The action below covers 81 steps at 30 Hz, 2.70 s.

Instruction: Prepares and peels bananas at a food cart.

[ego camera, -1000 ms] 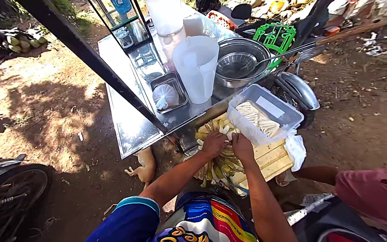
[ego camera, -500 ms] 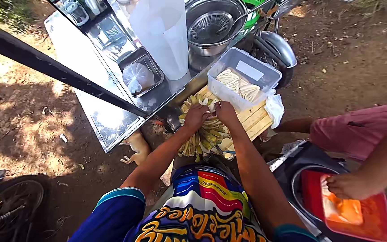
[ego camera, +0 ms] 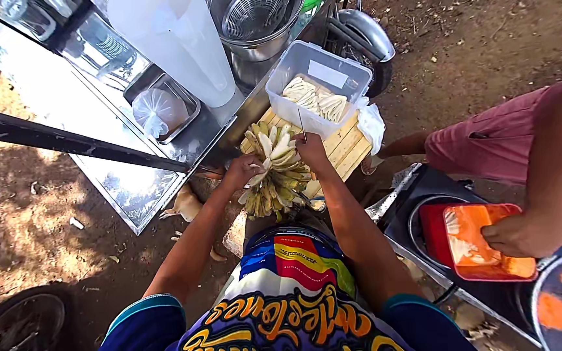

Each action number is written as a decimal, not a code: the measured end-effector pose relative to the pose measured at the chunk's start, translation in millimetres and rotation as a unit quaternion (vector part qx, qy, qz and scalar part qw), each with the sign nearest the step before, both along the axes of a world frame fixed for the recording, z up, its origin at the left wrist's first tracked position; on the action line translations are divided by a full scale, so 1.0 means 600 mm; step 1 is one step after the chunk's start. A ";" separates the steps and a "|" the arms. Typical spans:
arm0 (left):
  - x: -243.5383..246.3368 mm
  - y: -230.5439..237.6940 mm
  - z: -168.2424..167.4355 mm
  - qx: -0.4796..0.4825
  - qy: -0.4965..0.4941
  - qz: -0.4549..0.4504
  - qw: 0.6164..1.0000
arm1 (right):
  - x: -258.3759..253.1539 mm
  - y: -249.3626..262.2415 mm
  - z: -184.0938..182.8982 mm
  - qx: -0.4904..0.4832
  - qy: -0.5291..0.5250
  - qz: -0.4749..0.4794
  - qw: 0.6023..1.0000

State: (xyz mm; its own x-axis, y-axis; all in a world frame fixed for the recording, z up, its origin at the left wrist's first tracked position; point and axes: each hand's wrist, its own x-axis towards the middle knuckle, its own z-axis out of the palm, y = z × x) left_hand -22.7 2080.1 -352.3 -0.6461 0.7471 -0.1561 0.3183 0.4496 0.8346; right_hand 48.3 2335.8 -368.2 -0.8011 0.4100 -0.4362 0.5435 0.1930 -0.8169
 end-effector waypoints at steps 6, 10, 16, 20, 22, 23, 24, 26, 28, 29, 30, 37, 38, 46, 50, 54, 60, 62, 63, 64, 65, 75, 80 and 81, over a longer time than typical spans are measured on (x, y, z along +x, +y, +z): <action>-0.003 0.078 0.067 -0.165 0.009 0.043 0.985 | 0.020 -0.020 0.027 -0.017 0.034 0.032 0.999; 0.006 0.135 0.067 -0.214 0.048 0.069 0.973 | 0.038 -0.035 0.043 -0.007 0.053 0.031 0.998; 0.011 0.164 0.055 -0.306 0.086 0.078 0.945 | 0.054 -0.036 0.031 0.008 0.043 -0.003 0.999; 0.012 0.174 0.051 -0.338 0.092 0.114 0.930 | 0.056 -0.033 0.014 0.005 0.032 -0.030 0.999; 0.009 0.173 0.044 -0.333 0.080 0.147 0.928 | 0.058 -0.032 0.008 -0.006 0.021 -0.039 0.999; 0.005 0.168 0.040 -0.308 0.067 0.170 0.934 | 0.059 -0.031 0.004 -0.015 0.022 -0.046 0.999; 0.000 0.160 0.035 -0.261 0.048 0.199 0.943 | 0.060 -0.030 0.001 -0.025 0.028 -0.057 0.998; -0.012 0.133 0.025 -0.115 -0.004 0.266 0.957 | 0.060 -0.032 -0.002 -0.050 0.056 -0.084 0.994; -0.015 0.099 0.038 0.073 -0.081 0.321 0.941 | 0.054 -0.035 0.010 -0.063 0.085 -0.095 0.990; -0.015 0.082 0.053 0.145 -0.109 0.337 0.924 | 0.048 -0.036 0.023 -0.057 0.095 -0.089 0.990; -0.011 0.062 0.071 0.190 -0.120 0.347 0.910 | 0.041 -0.037 0.039 -0.045 0.096 -0.073 0.992; 0.050 -0.068 0.098 0.215 -0.160 0.374 0.888 | -0.021 -0.031 0.097 0.072 0.078 0.033 0.994; 0.059 -0.074 0.092 0.218 -0.178 0.371 0.885 | -0.027 -0.029 0.093 0.081 0.075 0.039 0.993; 0.095 -0.006 0.068 0.199 -0.301 0.342 0.868 | -0.005 0.023 0.031 0.065 0.036 0.021 0.997; 0.077 0.039 0.048 0.172 -0.291 0.317 0.886 | 0.057 0.019 0.056 0.108 0.063 0.001 0.992; 0.072 0.068 0.040 0.173 -0.260 0.313 0.897 | 0.124 -0.014 0.084 0.074 0.123 -0.032 0.989; 0.092 0.105 0.097 0.213 -0.240 0.267 0.909 | 0.155 -0.052 0.133 -0.102 0.147 0.020 0.984; 0.092 0.122 0.109 0.210 -0.229 0.232 0.922 | 0.148 -0.058 0.136 -0.121 0.163 0.014 0.979; 0.089 0.133 0.110 0.213 -0.209 0.216 0.930 | 0.144 -0.060 0.136 -0.122 0.173 0.002 0.977; 0.081 0.146 0.106 0.227 -0.183 0.206 0.934 | 0.140 -0.061 0.135 -0.125 0.186 -0.017 0.975; 0.075 0.157 0.104 0.238 -0.154 0.196 0.939 | 0.137 -0.063 0.133 -0.135 0.202 -0.040 0.969; 0.061 0.229 0.165 0.304 -0.502 0.363 0.723 | 0.153 -0.068 0.168 -0.095 0.241 -0.020 0.966; 0.047 0.226 0.178 0.299 -0.608 0.375 0.633 | 0.161 -0.072 0.162 -0.012 0.260 -0.049 0.964; 0.046 0.226 0.181 0.300 -0.605 0.382 0.631 | 0.162 -0.074 0.161 -0.027 0.278 -0.059 0.958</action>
State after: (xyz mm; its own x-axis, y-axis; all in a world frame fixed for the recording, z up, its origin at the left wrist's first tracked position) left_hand 4.7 2215.9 -243.8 -0.5331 0.4482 -0.7176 -0.8330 -0.4267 0.3523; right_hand 145.8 2291.2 -271.7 -0.8656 0.5002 0.0225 0.0359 0.1067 -0.9936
